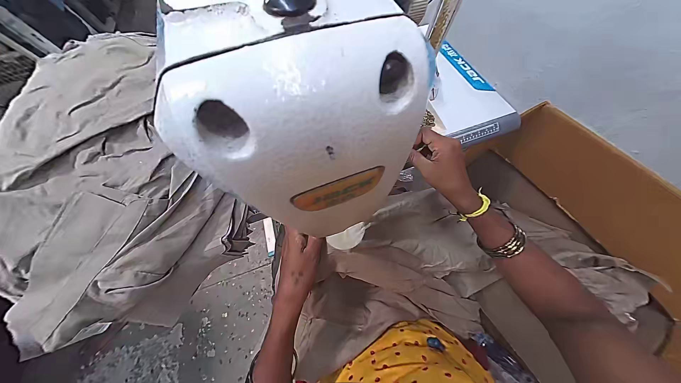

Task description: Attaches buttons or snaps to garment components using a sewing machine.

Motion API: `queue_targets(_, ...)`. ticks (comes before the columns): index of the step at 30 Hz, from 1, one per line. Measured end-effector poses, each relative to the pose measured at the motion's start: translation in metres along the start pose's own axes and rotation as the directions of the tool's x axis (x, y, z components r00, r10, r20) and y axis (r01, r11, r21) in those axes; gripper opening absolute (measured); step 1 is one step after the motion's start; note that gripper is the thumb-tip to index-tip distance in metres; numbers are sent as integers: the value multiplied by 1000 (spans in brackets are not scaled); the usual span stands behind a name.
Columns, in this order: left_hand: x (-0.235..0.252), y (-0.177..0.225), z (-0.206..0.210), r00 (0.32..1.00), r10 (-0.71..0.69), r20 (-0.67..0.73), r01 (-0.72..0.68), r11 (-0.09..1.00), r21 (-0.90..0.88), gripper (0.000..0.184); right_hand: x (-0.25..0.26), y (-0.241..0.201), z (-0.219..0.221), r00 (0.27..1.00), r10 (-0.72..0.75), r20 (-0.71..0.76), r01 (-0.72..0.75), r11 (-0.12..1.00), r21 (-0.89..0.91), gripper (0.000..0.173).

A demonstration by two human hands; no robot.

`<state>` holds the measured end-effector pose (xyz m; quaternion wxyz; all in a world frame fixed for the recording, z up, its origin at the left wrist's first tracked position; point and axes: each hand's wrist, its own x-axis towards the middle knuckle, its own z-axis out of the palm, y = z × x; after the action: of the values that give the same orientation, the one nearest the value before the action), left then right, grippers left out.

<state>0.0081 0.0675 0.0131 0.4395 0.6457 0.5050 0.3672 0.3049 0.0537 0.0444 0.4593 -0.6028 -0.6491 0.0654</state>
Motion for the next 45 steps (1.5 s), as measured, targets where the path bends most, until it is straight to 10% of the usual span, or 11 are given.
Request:
queue_targets(5,-1,8,-8,998,60,23,-64,970,234,40,11,-40,15,975,-218,30,220,973,-70,7)
queue_targets(10,-45,27,-19,882,372,288,-451,844,291,44,-15,-78,48,658,-731,178,747,607,-272,20)
queue_targets(13,-54,23,-13,888,386,251,-457,803,381,44,-11,-83,54,717,-665,209,697,682,-223,17)
queue_targets(17,-56,23,-29,919,392,43,-394,905,159,35,-31,-84,40,789,-420,448,245,884,398,27)
queue_targets(21,-28,-8,-84,962,232,-147,-173,927,334,34,-22,-69,41,893,-99,439,-11,971,240,24)
queue_targets(25,-22,-32,-97,968,152,-199,-49,894,446,38,0,-76,53,794,220,567,-313,947,71,37)
queue_targets(31,-21,-22,-88,961,195,-196,-92,894,438,36,-4,-61,38,863,120,490,-245,949,199,20)
queue_targets(40,-9,-20,-57,954,295,-50,-193,734,651,43,3,-16,27,952,36,305,32,976,-215,19)
queue_targets(45,0,-12,-26,975,176,134,-200,960,197,54,46,42,40,976,-19,219,134,840,-526,45)
